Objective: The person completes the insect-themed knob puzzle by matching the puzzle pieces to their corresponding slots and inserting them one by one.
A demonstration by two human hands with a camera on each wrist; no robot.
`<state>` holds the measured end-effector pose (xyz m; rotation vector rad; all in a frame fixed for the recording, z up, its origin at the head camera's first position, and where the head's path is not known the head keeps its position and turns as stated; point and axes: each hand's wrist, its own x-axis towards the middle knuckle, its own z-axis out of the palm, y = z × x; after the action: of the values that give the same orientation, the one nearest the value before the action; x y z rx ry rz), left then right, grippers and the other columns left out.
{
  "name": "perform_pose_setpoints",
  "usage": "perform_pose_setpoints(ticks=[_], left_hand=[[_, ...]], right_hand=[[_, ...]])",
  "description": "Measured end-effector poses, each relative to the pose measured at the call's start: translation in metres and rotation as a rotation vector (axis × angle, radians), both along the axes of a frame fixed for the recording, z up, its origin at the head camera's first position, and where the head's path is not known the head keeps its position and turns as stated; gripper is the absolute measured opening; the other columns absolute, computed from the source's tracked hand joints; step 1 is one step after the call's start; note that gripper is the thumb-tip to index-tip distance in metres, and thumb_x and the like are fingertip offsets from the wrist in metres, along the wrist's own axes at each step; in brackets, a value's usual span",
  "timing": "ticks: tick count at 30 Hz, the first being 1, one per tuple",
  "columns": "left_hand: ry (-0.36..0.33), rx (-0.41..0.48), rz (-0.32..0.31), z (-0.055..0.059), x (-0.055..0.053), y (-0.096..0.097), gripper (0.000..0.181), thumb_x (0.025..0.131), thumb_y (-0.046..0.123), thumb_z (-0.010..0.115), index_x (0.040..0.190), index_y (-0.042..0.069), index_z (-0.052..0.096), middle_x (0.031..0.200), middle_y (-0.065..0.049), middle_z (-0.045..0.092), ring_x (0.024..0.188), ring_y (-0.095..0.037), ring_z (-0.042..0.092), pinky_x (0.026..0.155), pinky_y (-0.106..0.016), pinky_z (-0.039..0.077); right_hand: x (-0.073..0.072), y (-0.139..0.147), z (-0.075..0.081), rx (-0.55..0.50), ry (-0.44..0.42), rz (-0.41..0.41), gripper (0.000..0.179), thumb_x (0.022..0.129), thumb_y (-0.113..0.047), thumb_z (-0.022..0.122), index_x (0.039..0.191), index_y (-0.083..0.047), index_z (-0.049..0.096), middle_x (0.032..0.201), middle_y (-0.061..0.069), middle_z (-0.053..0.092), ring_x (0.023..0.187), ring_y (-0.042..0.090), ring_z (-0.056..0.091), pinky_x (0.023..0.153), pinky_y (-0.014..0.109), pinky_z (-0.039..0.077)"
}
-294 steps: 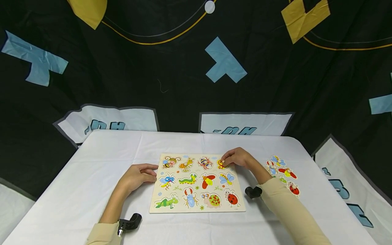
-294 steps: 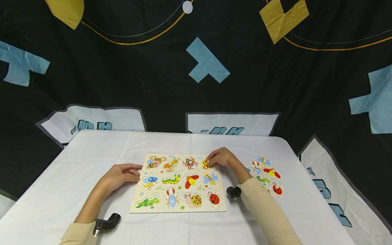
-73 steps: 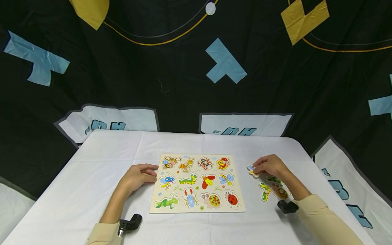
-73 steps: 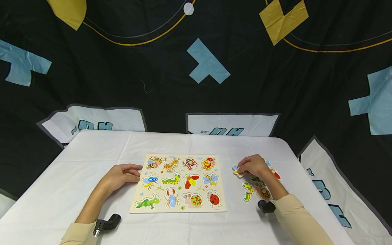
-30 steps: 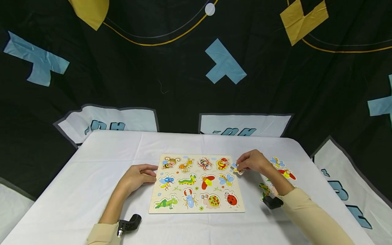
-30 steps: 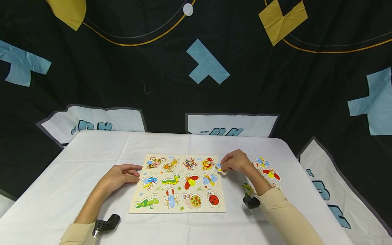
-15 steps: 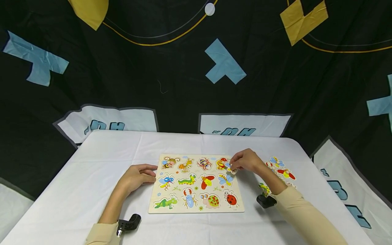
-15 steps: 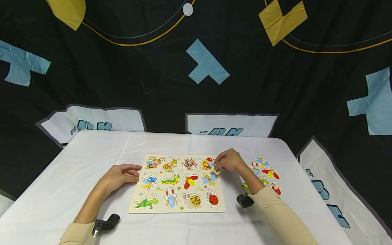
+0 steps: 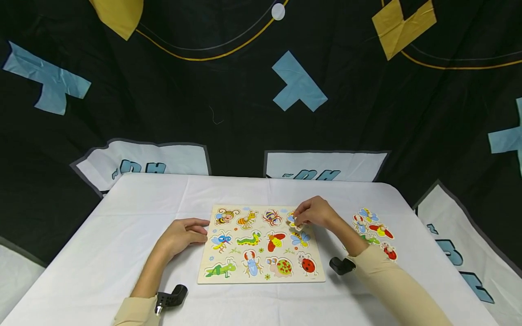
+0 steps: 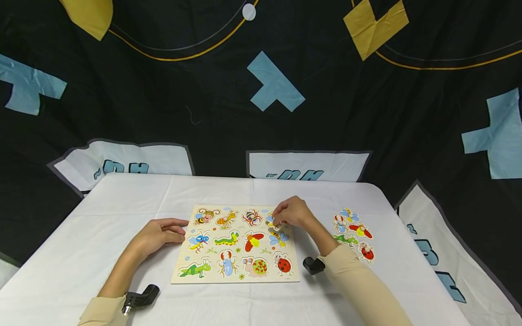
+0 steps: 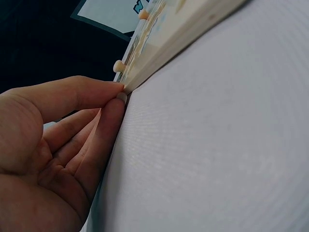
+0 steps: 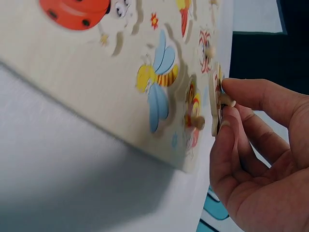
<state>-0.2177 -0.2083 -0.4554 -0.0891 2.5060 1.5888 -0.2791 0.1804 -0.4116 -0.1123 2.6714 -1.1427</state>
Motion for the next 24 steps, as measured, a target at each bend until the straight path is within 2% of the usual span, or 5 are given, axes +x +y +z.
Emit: perform_pose_setpoints(ticks=[7,12,20,24], left_hand=[[-0.004,0.017,-0.001,0.000,0.001,0.000,0.054,0.078,0.006,0.081,0.130,0.000,0.066,0.097,-0.008,0.074,0.083,-0.013,0.067,0.072,-0.025,0.056],[-0.004,0.020,-0.003,0.001,0.001,0.000,0.054,0.078,0.006,0.081,0.130,0.000,0.066,0.096,-0.008,0.074,0.083,-0.013,0.067,0.072,-0.025,0.056],[-0.005,0.011,0.002,0.001,0.000,0.000,0.051,0.078,0.005,0.080,0.128,0.002,0.068,0.093,-0.006,0.074,0.082,-0.013,0.067,0.072,-0.024,0.056],[0.006,0.026,-0.001,0.002,0.001,0.000,0.052,0.079,0.004,0.079,0.128,0.000,0.066,0.093,-0.007,0.074,0.083,-0.013,0.068,0.072,-0.024,0.056]], right_hand=[[0.002,-0.018,0.004,-0.012,-0.006,0.016,0.011,0.074,-0.013,0.085,0.081,-0.009,0.078,0.073,0.000,0.071,0.065,0.015,0.056,0.064,0.032,0.050],[0.003,-0.029,0.005,-0.012,-0.010,0.030,0.010,0.074,-0.013,0.086,0.079,-0.011,0.077,0.069,0.000,0.067,0.063,0.015,0.053,0.057,0.026,0.043],[0.004,-0.043,0.003,-0.002,-0.013,0.056,0.009,0.074,-0.012,0.085,0.079,-0.012,0.078,0.066,-0.001,0.064,0.060,0.014,0.052,0.055,0.025,0.040],[0.004,-0.050,0.001,-0.024,-0.006,0.063,0.011,0.073,-0.012,0.087,0.079,-0.011,0.078,0.065,-0.002,0.065,0.059,0.013,0.051,0.055,0.024,0.039]])
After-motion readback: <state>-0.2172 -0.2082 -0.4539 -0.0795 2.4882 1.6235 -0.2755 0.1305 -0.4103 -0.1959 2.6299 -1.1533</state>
